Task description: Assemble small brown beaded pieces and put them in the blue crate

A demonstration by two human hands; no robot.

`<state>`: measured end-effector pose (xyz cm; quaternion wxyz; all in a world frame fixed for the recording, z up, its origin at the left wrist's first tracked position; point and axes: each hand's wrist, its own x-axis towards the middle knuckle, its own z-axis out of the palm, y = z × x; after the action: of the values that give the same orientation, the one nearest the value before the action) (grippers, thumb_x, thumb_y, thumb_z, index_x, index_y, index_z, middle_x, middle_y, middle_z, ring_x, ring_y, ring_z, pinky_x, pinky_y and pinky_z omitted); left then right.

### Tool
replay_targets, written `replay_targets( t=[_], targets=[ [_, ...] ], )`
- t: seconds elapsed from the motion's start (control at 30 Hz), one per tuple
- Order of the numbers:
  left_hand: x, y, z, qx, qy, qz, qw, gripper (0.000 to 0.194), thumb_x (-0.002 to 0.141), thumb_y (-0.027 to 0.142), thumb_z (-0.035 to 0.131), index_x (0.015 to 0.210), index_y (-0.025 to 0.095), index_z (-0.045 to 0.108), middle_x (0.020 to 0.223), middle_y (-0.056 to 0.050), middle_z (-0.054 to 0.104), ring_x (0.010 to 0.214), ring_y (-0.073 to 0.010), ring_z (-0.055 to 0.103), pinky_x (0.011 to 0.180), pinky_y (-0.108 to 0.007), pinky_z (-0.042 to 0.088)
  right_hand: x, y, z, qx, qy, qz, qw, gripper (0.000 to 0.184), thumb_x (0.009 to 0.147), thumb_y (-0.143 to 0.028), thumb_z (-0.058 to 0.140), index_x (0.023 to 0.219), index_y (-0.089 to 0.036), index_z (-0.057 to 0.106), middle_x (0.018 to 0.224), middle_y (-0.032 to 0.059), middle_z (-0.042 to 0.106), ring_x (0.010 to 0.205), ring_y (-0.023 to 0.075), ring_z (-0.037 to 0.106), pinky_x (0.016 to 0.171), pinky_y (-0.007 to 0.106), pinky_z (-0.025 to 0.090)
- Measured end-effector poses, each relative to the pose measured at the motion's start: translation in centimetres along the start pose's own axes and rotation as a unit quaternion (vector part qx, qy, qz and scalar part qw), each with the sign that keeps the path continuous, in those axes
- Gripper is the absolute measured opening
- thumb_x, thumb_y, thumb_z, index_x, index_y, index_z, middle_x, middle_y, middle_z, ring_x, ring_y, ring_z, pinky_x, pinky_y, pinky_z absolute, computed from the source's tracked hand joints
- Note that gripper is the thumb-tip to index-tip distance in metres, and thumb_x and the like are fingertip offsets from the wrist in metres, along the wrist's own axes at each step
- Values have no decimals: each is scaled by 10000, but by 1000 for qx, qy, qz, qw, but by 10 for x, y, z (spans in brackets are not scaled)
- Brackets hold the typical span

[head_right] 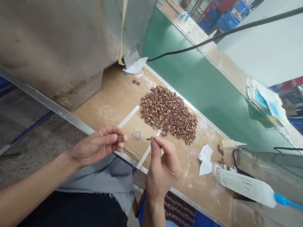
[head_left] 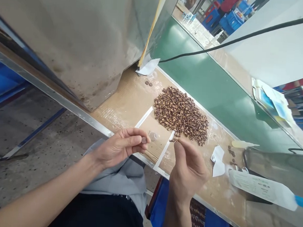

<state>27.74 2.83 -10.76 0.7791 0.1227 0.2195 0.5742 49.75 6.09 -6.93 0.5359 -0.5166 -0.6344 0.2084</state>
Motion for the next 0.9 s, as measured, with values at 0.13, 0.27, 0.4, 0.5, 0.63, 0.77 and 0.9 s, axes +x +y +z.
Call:
replay_targets(
  t=[0.13, 0.27, 0.4, 0.5, 0.63, 0.77, 0.9],
  targets=[
    [0, -9, 7, -14, 8, -22, 1000, 227, 866, 299, 1147, 994, 214, 980, 1064, -79, 955, 858, -150, 906, 853, -178, 740, -10, -16, 0, 113, -45, 73, 990, 71, 1096, -266, 907, 1166, -268, 914, 1111, 65, 921, 974, 246, 894, 899, 391, 771],
    [-1, -20, 12, -11, 21, -31, 999, 242, 838, 323, 1163, 950, 209, 982, 1001, -81, 953, 813, -159, 901, 807, -180, 734, -13, -23, 5, 154, -60, 75, 983, 30, 1101, -249, 887, 1126, -251, 903, 1097, 67, 916, 899, 226, 879, 846, 372, 772],
    [-1, -25, 18, -13, 30, -13, 999, 244, 829, 341, 1168, 923, 214, 982, 894, -63, 927, 776, -155, 878, 773, -183, 720, -13, -27, 8, 188, -85, 84, 975, 45, 1094, -223, 881, 1119, -244, 911, 1087, 67, 912, 835, 212, 868, 761, 338, 764],
    [-1, -26, 22, -16, 39, -3, 999, 269, 801, 364, 1185, 906, 223, 983, 841, -51, 909, 754, -140, 856, 773, -177, 711, -12, -30, 9, 217, -87, 110, 966, 79, 1083, -214, 900, 1126, -273, 930, 1091, 46, 915, 848, 199, 872, 750, 303, 756],
    [0, -25, 25, -20, 42, -2, 999, 274, 790, 367, 1192, 894, 226, 982, 833, -49, 906, 749, -125, 837, 752, -157, 690, -11, -33, 11, 226, -84, 135, 961, 95, 1056, -219, 935, 1102, -301, 951, 1057, 21, 917, 909, 188, 885, 803, 263, 751],
    [1, -25, 25, -24, 34, -1, 999, 259, 815, 359, 1180, 897, 215, 981, 857, -53, 910, 787, -123, 843, 755, -147, 681, -12, -33, 12, 203, -85, 133, 966, 58, 1043, -228, 944, 1072, -278, 954, 1043, 39, 917, 945, 215, 896, 848, 300, 766],
    [1, -26, 23, -17, 44, -5, 999, 283, 824, 369, 1175, 917, 188, 978, 861, -64, 907, 770, -129, 844, 766, -167, 698, -12, -33, 13, 204, -86, 126, 967, 95, 1047, -201, 927, 1089, -282, 953, 1058, 33, 920, 946, 213, 898, 832, 294, 766]
  ],
)
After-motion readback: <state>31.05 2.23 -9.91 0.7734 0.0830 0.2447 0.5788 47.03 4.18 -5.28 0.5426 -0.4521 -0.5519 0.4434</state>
